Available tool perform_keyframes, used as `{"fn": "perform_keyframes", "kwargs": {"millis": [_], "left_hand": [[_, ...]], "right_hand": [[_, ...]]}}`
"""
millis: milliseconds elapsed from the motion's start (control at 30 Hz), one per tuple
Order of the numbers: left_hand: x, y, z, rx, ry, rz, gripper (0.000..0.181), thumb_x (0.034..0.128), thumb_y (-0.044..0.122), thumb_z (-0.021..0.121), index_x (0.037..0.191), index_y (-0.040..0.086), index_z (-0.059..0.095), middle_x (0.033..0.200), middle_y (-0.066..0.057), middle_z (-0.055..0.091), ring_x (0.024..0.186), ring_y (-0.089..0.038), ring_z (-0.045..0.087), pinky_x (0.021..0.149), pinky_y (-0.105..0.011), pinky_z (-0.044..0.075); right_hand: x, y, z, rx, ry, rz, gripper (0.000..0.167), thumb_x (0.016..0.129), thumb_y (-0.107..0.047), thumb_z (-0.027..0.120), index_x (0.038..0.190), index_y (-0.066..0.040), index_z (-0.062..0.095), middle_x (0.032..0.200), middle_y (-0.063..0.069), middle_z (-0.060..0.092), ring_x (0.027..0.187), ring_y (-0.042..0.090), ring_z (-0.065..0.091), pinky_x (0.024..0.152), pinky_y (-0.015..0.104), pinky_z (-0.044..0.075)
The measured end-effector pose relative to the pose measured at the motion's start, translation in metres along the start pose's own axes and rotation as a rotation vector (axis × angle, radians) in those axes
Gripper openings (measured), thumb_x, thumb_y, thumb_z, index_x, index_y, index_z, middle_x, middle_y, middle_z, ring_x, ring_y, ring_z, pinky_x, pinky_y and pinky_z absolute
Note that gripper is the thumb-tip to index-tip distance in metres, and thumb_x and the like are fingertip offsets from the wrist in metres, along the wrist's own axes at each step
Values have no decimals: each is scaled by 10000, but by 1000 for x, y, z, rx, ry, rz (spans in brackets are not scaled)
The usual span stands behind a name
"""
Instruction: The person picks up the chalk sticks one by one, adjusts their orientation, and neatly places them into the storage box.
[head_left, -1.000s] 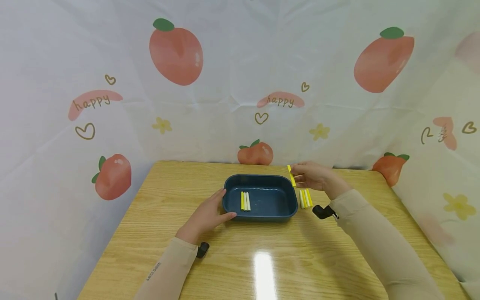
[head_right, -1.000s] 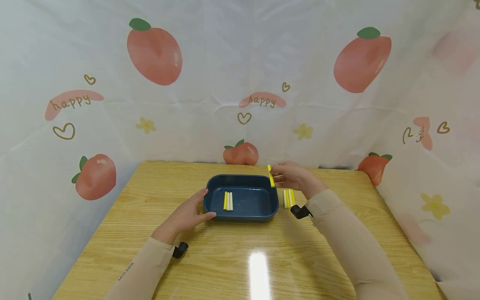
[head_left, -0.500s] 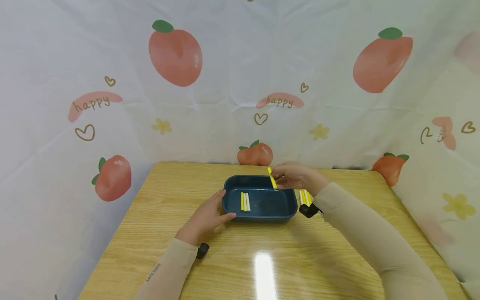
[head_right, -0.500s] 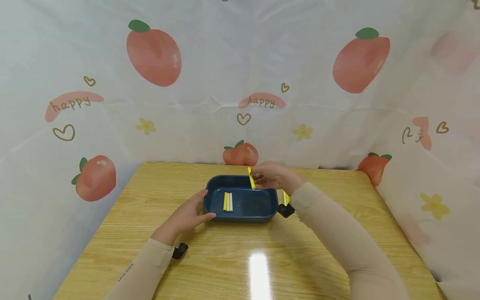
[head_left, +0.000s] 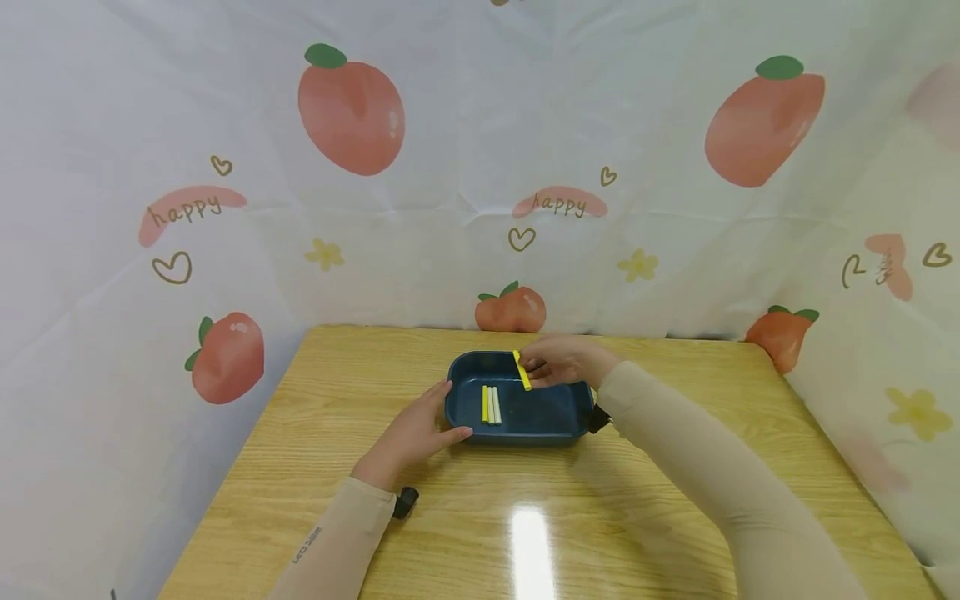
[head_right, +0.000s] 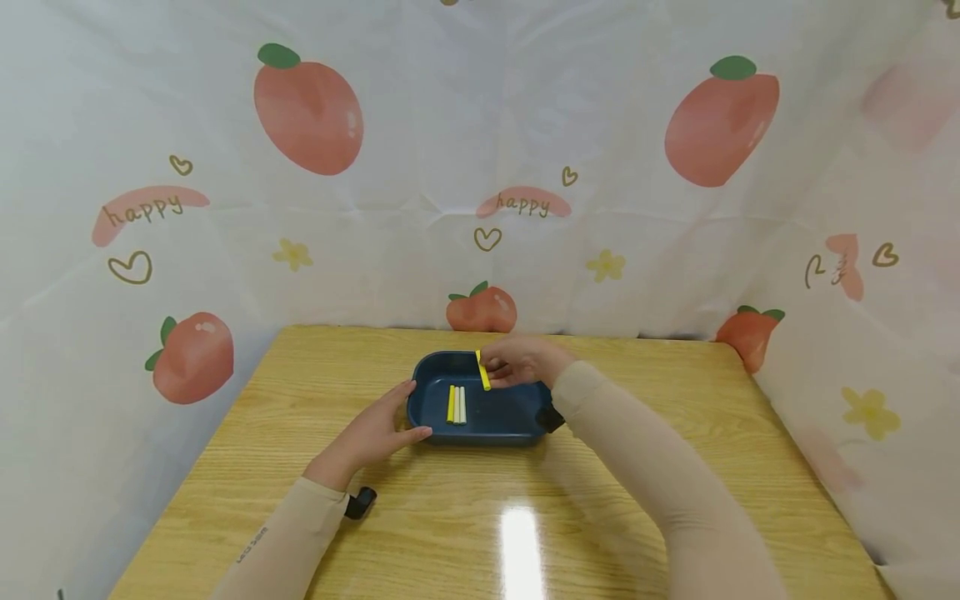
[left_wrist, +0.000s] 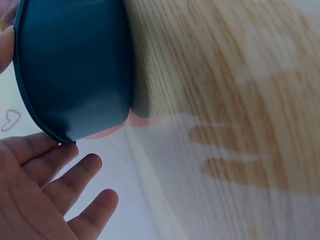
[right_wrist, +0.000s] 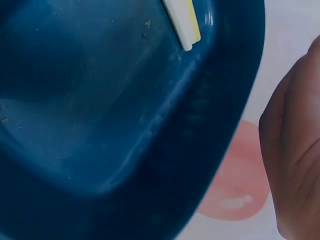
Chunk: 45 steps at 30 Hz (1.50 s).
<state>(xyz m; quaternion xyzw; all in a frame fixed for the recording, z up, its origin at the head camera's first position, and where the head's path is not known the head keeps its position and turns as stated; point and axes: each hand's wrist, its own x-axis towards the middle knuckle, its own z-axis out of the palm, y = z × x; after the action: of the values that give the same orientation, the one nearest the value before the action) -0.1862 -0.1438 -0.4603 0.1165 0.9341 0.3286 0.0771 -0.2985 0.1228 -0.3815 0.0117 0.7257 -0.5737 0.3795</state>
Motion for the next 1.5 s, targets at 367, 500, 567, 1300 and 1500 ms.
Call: {"fn": "perform_keyframes", "kwargs": {"millis": [367,500,567,1300,1500], "left_hand": [[0,-2,-1,-4,-3,-1,977,873,565,712,1605,126,238,1641,-86,247,1473,-320,300,1159,-508,324],[0,-1,-1,-3,-2,1,970,879,548,715,1605,123,232,1642,-87,240,1474,-320,299,1158,-509,324],[0,-1,-1,-6,-1,5,962,885,529,720,1604,113,235,1640,-96,245,1473,-322,299,1160,-508,321],[-3,1,0,-18,-2,21,942,899,496,722,1597,84,242,1632,-120,258,1475,-323,295,1169,-500,308],[-3,0,-1,-7,0,29,963,891,552,698,1600,94,235,1635,-109,254,1474,-315,298,1167,-496,315]], "right_hand": [[26,7,9,-70,26,78,63,911,-63,602,955,-21,586,898,107,525,736,204,534,667,279,582],[34,9,13,-112,22,104,187,879,-61,626,1043,15,579,939,114,532,758,217,547,681,288,590],[38,11,13,-126,18,115,211,854,-50,639,1042,29,582,923,114,532,753,224,550,684,297,593],[67,29,22,-213,41,233,268,866,-10,643,1121,70,618,906,164,615,736,233,654,716,319,611],[67,28,27,-231,45,248,195,899,-22,640,1069,73,641,868,159,626,687,217,664,706,314,612]]}}
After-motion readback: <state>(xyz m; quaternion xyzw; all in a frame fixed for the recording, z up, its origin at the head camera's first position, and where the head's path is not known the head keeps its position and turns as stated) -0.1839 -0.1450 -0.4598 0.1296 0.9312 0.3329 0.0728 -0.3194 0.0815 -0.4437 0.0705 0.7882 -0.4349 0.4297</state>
